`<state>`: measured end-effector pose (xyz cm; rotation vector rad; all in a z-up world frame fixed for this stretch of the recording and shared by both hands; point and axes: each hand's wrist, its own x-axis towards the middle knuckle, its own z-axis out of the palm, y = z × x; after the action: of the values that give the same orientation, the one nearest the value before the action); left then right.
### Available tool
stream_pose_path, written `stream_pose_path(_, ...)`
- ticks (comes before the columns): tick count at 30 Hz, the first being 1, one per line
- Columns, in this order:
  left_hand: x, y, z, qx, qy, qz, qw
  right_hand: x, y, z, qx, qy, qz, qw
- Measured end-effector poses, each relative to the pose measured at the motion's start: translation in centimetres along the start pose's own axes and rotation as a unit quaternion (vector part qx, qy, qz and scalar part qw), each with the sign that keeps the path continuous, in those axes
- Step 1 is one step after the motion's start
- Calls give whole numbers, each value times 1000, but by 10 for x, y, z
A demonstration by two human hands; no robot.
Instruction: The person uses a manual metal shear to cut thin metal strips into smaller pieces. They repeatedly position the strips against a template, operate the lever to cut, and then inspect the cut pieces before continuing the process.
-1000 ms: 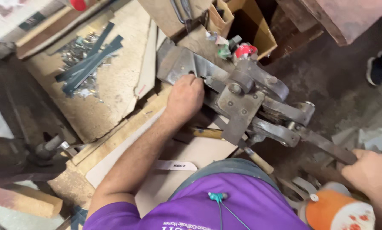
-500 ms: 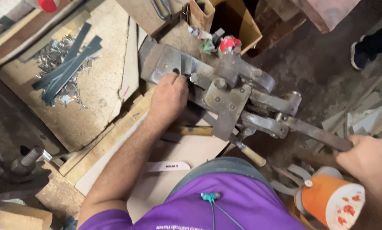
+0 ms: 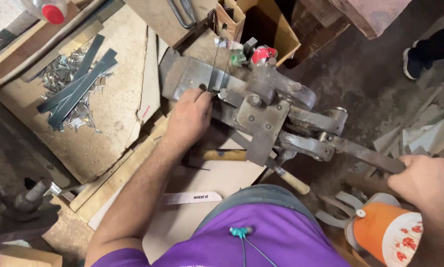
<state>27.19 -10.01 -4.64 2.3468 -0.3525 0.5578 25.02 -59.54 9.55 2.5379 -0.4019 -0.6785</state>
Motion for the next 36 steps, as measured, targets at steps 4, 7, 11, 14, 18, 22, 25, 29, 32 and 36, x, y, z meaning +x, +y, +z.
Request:
stream_pose_path(4,-11,2,3,-14,-12,10,1000,-13,2,2,0,-25,1,1000)
stream_pose_path(7,-5,-1,-3,-18,-3,21,1000,-16,-6,-19,-2,-28,5,1000)
stream_pose_path(11,-5,5,-8,-11,-1,29,1000,-37,-10,-33,15,3,35,999)
stream_pose_path(14,1,28,-26,2,60,61,996,-48,-10,-37,-3,-6,-1,1000)
stream_pose_path(18,-6,77,-72,4,89,66,994,-60,-22,-30,73,134,-110,982)
stream_pose_path(22,-40,118,-101,-43,111,12,993,-105,-64,-25,239,400,-321,825)
stream_pose_path(25,-71,134,-114,-152,111,-86,978,-142,-128,-20,351,284,-490,746)
stream_pose_path(29,-101,130,-128,-341,157,-144,915,-174,-227,3,257,141,-672,680)
stream_pose_path(32,-130,124,-139,-499,163,-171,834,-188,-283,32,269,206,-712,615)
stream_pose_path(36,-173,119,-157,-605,200,-215,740,-205,-321,43,190,165,-682,686)
